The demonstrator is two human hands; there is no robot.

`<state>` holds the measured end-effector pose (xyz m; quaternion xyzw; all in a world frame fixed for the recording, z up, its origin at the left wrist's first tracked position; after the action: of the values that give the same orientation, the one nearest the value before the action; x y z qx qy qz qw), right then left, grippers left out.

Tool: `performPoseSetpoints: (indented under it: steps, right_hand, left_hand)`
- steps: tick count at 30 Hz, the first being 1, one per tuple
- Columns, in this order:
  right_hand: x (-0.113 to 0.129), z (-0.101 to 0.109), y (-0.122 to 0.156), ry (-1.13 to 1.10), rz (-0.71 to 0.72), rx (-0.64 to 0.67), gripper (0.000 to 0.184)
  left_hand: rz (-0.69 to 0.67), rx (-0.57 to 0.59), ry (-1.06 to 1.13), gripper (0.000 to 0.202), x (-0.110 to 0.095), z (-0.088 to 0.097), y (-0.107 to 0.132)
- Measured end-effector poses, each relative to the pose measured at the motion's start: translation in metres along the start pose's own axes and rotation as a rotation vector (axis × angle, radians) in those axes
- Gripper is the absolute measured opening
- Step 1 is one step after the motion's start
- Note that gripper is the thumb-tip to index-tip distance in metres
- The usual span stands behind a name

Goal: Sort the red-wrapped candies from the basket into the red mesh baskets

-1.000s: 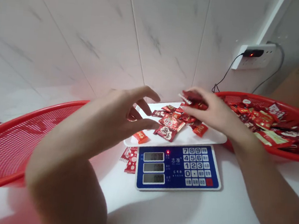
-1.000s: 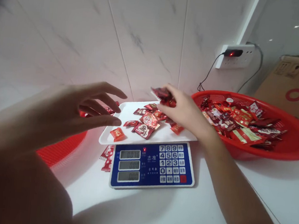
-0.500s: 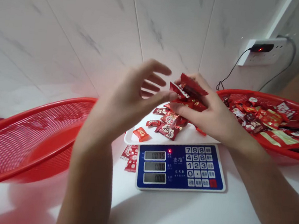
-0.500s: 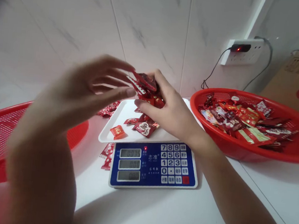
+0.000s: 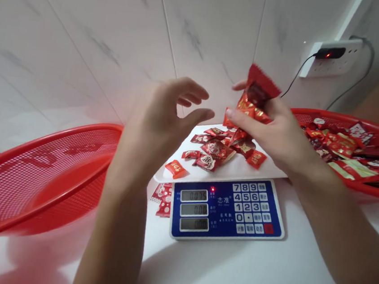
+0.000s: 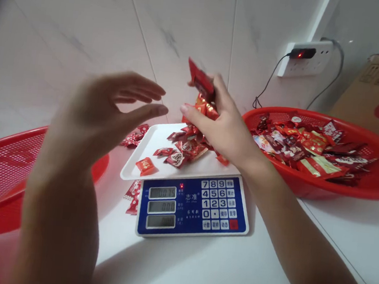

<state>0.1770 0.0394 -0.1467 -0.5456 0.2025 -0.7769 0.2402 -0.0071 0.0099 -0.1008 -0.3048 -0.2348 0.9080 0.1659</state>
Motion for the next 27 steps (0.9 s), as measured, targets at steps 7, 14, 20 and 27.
performPoseSetpoints:
  steps: [7,14,20,27]
  right_hand:
    - [0.038,0.002,0.015,-0.064,0.164,-0.104,0.035]
    - [0.030,-0.003,0.012,-0.263,-0.008,0.022,0.042]
    - [0.008,0.000,0.000,-0.275,-0.111,-0.056,0.050]
    - [-0.012,0.007,-0.008,-0.073,-0.066,-0.092,0.052]
  left_hand:
    - [-0.098,0.110,0.055,0.021,-0.032,0.009,0.018]
    - [-0.088,0.071,0.045,0.015,-0.031,0.010,0.017]
    - [0.009,0.006,0.094,0.013,-0.016,0.012,0.009]
    - [0.195,0.238,-0.182,0.023,0.015,0.002,-0.001]
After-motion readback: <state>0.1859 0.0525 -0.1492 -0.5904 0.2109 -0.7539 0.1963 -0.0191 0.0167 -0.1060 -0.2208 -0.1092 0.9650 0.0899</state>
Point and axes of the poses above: each hand's wrist, its own y-axis away from the middle knuckle, its own z-axis out of the back of the hand, x = y × z, the point moved 2 cm from there along -y, towards the middle knuckle, and after that the axes turned 2 degrees about x, right-handed, at the moved point
